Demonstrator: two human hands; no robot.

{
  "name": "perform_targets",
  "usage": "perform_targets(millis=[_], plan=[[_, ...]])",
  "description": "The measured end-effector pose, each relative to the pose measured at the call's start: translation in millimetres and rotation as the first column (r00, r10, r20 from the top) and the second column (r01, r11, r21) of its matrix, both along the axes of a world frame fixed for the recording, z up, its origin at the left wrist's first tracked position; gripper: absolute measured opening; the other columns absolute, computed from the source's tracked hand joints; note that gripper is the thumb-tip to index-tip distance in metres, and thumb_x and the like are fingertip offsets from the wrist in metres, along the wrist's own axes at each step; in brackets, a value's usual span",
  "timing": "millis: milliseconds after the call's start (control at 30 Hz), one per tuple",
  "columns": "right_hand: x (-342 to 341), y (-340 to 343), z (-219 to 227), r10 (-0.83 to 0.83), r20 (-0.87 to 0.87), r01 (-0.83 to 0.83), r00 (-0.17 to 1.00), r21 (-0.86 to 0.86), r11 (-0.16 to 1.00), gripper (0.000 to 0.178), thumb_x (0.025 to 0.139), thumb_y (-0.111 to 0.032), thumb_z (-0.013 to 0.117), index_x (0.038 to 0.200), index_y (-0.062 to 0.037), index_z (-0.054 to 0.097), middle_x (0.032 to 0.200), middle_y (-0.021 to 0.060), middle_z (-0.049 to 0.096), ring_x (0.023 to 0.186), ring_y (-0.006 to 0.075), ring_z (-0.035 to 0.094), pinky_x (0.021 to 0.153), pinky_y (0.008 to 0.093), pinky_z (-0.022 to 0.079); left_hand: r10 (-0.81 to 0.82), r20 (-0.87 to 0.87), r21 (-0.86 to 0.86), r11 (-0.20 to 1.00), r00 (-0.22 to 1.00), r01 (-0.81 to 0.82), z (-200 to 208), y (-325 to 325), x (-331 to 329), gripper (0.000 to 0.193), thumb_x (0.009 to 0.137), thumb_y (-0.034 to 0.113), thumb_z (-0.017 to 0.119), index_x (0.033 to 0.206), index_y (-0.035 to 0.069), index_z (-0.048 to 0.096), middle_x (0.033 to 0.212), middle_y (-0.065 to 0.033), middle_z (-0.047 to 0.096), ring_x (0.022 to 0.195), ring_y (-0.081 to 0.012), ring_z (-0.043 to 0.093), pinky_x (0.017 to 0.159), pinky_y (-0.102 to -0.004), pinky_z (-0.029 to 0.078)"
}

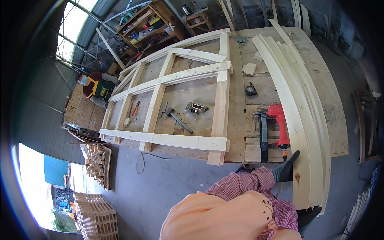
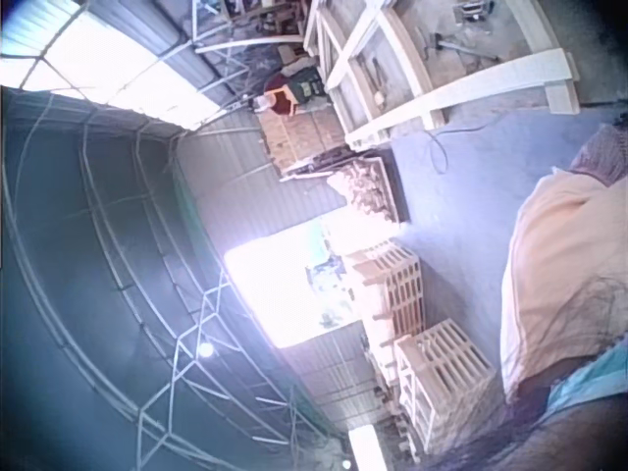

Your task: The person assembles a wooden frame by placing small wooden blocks and planks onto a larger frame and securing them with a nail gun. They repeatedly position pieces and drive nails to join the components.

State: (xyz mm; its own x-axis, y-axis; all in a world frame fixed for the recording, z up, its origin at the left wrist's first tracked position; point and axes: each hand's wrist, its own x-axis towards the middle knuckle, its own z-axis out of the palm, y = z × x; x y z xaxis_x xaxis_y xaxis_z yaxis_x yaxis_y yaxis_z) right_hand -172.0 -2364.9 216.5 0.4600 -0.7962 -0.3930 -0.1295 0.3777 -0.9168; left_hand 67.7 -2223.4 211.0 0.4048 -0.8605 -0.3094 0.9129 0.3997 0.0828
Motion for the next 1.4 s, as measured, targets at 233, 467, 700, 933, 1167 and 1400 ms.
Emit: perform_targets(millis=[233, 467, 700, 933, 1167, 1400], plan=[[24.3, 42.8, 10.5, -0.119, -0.155, 0.104, 0.981, -0.100, 0.989, 0.064, 0.087, -0.031, 0.058, 0.139, -0.0084, 0.029, 0.135, 0.0213, 0.036, 0.119, 0.0315, 0.042, 0.091, 0.0421, 0.044, 0.075, -0.016, -0.115, 0.990, 0.997, -0.077, -21.6, 29.2, 56.6, 0.061, 0.086, 0.055, 0.052, 0.126, 0.008, 0.049, 0.118, -0.0087, 0.058, 0.103, -0.0216, 0.058, 0.092, -0.0367, 0.046], [34.9, 108.4, 15.0, -0.221, -0.324, 0.196, 0.920, -0.107, 0.975, 0.064, 0.087, -0.029, 0.059, 0.140, -0.0084, 0.028, 0.134, 0.0209, 0.037, 0.118, 0.0310, 0.043, 0.091, 0.0417, 0.044, -0.076, 0.295, 0.066, 0.996, 0.953, 0.059, -52.1, 68.0, 47.3, 0.072, 0.086, 0.054, 0.052, 0.138, 0.008, 0.032, 0.133, -0.0093, 0.046, 0.115, -0.0197, 0.049, 0.098, -0.0338, 0.038], [28.6, 153.9, 8.9, -0.295, -0.419, 0.288, 0.859, -0.081, 0.954, 0.065, 0.087, -0.027, 0.059, 0.140, -0.0083, 0.027, 0.133, 0.0205, 0.038, 0.117, 0.0304, 0.044, 0.091, 0.0414, 0.044, 0.140, -0.140, -0.350, 0.919, 0.980, -0.181, -72.5, 128.5, 214.5, 0.088, 0.075, 0.074, 0.046, 0.133, 0.008, 0.043, 0.128, -0.0151, 0.051, 0.114, -0.0315, 0.050, 0.098, -0.0457, 0.039], [25.5, 168.7, -12.8, -0.300, -0.394, 0.322, 0.869, -0.011, 0.947, 0.066, 0.087, -0.026, 0.060, 0.140, -0.0083, 0.026, 0.132, 0.0201, 0.039, 0.116, 0.0299, 0.045, 0.091, 0.0411, 0.045, 0.197, 0.084, 0.134, 0.969, 0.977, -0.207, -89.6, 131.3, 229.6, 0.058, 0.083, 0.047, 0.059, 0.123, 0.006, 0.051, 0.113, -0.0116, 0.061, 0.096, -0.0258, 0.062, 0.085, -0.0393, 0.050], [7.1, 187.5, -33.7, -0.294, -0.356, 0.325, 0.887, 0.032, 0.945, 0.066, 0.086, -0.024, 0.060, 0.141, -0.0083, 0.025, 0.131, 0.0197, 0.040, 0.114, 0.0293, 0.046, 0.090, 0.0407, 0.045, 0.222, -0.061, -0.012, 0.975, 0.973, -0.223, -70.0, 160.5, 117.2, 0.059, 0.085, 0.048, 0.055, 0.126, 0.007, 0.048, 0.117, -0.0123, 0.059, 0.102, -0.0267, 0.059, 0.089, -0.0398, 0.048], [-16.5, 203.8, -53.1, -0.235, -0.316, 0.275, 0.919, 0.090, 0.957, 0.067, 0.086, -0.022, 0.061, 0.141, -0.0083, 0.024, 0.130, 0.0193, 0.041, 0.113, 0.0288, 0.047, 0.090, 0.0404, 0.045, 0.359, 0.072, 0.185, 0.912, 0.931, -0.366, -41.0, 223.8, 68.9, 0.060, 0.086, 0.049, 0.052, 0.126, 0.005, 0.047, 0.118, -0.0146, 0.058, 0.103, -0.0292, 0.057, 0.091, -0.0422, 0.046]])
